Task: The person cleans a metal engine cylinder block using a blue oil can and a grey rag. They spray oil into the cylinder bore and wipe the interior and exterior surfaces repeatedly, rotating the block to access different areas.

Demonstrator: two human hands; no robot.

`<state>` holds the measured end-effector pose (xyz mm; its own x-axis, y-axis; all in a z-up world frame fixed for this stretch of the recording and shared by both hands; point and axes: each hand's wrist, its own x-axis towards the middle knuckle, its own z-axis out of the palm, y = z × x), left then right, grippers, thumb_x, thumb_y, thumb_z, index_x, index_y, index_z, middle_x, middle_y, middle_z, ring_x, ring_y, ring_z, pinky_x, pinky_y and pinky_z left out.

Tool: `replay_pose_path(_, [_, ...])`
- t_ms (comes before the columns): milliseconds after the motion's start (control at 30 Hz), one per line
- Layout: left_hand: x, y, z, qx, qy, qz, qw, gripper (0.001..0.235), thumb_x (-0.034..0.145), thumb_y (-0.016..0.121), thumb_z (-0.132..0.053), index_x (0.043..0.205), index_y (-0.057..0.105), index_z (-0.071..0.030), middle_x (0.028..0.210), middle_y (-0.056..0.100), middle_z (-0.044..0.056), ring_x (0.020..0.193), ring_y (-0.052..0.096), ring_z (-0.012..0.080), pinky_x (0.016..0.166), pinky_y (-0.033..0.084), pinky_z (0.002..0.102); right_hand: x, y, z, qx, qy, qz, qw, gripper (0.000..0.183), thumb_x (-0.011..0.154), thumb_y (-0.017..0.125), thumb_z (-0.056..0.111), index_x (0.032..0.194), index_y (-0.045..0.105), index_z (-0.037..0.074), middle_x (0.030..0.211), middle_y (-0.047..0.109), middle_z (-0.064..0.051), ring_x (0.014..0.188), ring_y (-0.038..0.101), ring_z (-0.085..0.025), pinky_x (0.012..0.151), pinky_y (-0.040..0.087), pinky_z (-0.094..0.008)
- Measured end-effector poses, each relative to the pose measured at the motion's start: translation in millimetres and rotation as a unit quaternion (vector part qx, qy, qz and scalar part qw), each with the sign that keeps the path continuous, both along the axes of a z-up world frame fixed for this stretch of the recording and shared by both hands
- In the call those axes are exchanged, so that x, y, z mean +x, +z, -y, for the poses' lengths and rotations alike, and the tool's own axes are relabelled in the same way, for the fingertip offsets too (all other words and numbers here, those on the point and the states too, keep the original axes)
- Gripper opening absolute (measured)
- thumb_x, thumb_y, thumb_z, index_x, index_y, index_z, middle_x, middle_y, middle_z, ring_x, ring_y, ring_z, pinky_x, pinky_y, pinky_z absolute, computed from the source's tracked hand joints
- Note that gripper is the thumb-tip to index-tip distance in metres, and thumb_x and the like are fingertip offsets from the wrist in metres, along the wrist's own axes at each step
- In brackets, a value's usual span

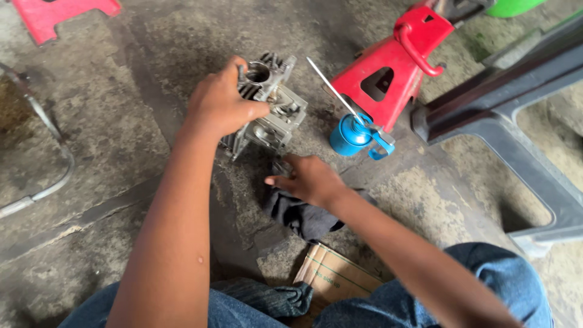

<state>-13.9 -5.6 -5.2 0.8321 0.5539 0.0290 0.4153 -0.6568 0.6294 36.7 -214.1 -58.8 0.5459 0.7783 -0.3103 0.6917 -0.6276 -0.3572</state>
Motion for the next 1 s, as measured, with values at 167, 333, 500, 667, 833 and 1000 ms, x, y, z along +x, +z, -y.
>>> replay_pose_path(167, [1, -2, -5, 0.011, -0.002, 0.03, 0.999, 0.083, 0.06, 0.084, -0.036, 0.133, 0.052, -0.015, 0.106, 0.07, 0.023, 0.102, 0.067, 0.0441, 0.082, 0.052, 0.051, -11, -14, -21, 0.033, 0.126, -0.014, 0.991, 0.026, 0.086, 0.073, 0.033, 0.097, 0.071, 0.011, 0.101, 0.073, -0.013, 0.102, 0.069, -0.03, 0.087, 0.054, -0.043])
replay_pose_path(333, [6, -7, -12, -0.011, 0.006, 0.012, 1.0, 0.083, 0.061, 0.082, -0.036, 0.135, 0.051, -0.016, 0.11, 0.071, 0.02, 0.104, 0.068, 0.0413, 0.086, 0.053, 0.05, 30, 13, 51, 0.29, 0.207, -0.362, 0.861, 0.018, 0.084, 0.077, 0.011, 0.094, 0.063, 0.009, 0.123, 0.064, -0.012, 0.119, 0.061, -0.029, 0.101, 0.05, -0.046])
replay_pose_path(500, [2, -8, -8, -0.006, -0.004, 0.004, 1.0, 0.079, 0.064, 0.081, -0.035, 0.135, 0.051, -0.016, 0.107, 0.071, 0.018, 0.101, 0.069, 0.0383, 0.083, 0.054, 0.051, 78, 41, 156, 0.376, 0.013, -0.621, 0.688, 0.016, 0.096, 0.072, 0.011, 0.108, 0.064, 0.004, 0.107, 0.066, -0.017, 0.104, 0.064, -0.03, 0.09, 0.05, -0.043])
replay_pose_path(667, [-1, -2, 2, 0.0, -0.005, -0.014, 1.0, 0.079, 0.066, 0.081, -0.032, 0.137, 0.049, -0.018, 0.097, 0.067, 0.016, 0.091, 0.069, 0.0352, 0.074, 0.053, 0.051, 94, 27, 189, -0.013, -0.026, 0.001, 1.0, 0.034, 0.09, 0.065, 0.024, 0.123, 0.068, 0.015, 0.116, 0.069, -0.008, 0.11, 0.064, -0.027, 0.097, 0.046, -0.046])
replay_pose_path(833, [0, 2, 3, -0.011, -0.004, -0.021, 1.0, 0.076, 0.066, 0.079, -0.028, 0.135, 0.049, -0.017, 0.091, 0.069, 0.016, 0.086, 0.07, 0.0332, 0.073, 0.051, 0.048, 96, 42, 198, -0.264, -0.014, 0.129, 0.956, 0.037, 0.087, 0.071, 0.055, 0.107, 0.076, 0.025, 0.128, 0.072, 0.001, 0.126, 0.063, -0.026, 0.11, 0.038, -0.052])
replay_pose_path(1000, [2, -4, 0, -0.011, -0.005, -0.004, 1.0, 0.068, 0.067, 0.078, -0.028, 0.13, 0.052, -0.014, 0.089, 0.07, 0.017, 0.083, 0.071, 0.0327, 0.075, 0.052, 0.047, 47, 42, 153, 0.018, 0.15, 0.113, 0.982, 0.053, 0.079, 0.078, 0.043, 0.123, 0.07, 0.015, 0.129, 0.068, -0.009, 0.124, 0.061, -0.032, 0.106, 0.047, -0.046])
